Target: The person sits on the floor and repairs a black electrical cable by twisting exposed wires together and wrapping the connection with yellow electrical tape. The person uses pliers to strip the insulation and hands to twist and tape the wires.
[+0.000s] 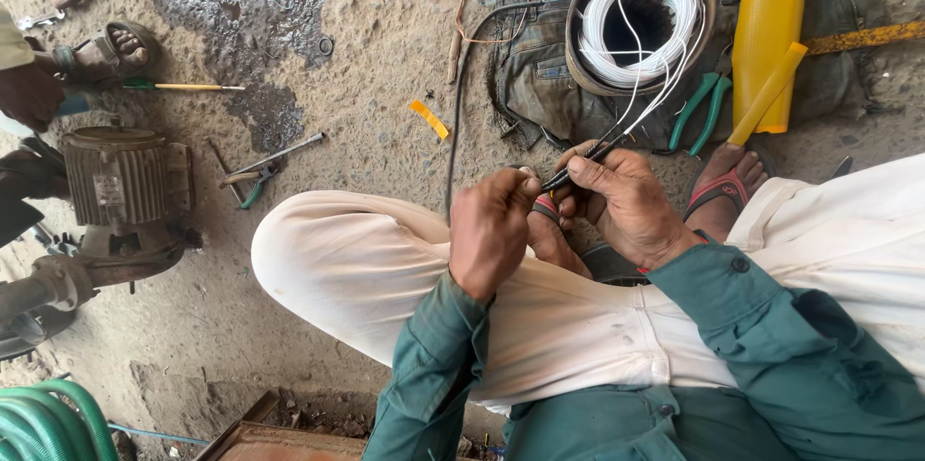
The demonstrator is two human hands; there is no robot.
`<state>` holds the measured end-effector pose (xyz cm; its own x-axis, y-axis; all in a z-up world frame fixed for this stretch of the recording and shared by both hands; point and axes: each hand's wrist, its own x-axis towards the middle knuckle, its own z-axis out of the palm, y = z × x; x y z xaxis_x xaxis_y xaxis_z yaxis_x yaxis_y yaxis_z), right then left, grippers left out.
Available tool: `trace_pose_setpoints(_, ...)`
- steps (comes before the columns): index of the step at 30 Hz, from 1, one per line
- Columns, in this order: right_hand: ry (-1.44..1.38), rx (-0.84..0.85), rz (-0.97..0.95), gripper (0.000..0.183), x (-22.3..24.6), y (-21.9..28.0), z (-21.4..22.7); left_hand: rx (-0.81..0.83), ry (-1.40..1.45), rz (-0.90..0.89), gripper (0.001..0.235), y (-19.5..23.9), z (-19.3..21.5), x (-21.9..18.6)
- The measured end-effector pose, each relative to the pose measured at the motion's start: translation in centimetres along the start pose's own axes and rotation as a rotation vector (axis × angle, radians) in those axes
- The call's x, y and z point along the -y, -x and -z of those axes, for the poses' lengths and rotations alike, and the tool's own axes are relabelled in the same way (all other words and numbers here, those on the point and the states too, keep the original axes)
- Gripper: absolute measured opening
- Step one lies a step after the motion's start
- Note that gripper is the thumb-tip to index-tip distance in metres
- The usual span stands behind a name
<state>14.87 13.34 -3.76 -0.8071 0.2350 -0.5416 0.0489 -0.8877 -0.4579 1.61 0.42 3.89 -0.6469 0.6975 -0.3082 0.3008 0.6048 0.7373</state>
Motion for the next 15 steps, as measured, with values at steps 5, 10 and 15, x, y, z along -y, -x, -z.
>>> trace_pose_setpoints(5,-0.072,0.106,-0.003,0.022,0.8,0.0,-0.1,0.059,-0.041,-0.151,0.029,0.5,0.5,-0.1)
trace_pose_setpoints(10,-0.049,0.001,-0.067,0.024,2.3,-0.3,-2.2,0.093,-0.153,-0.075,0.028,0.0,0.3,0.0)
trace_pose_setpoints(15,-0.447,-0.205,-0.034,0.024,4.6,-2.0,-1.6,0.017,-0.16,-0.302,0.017,1.0,-0.5,-1.1)
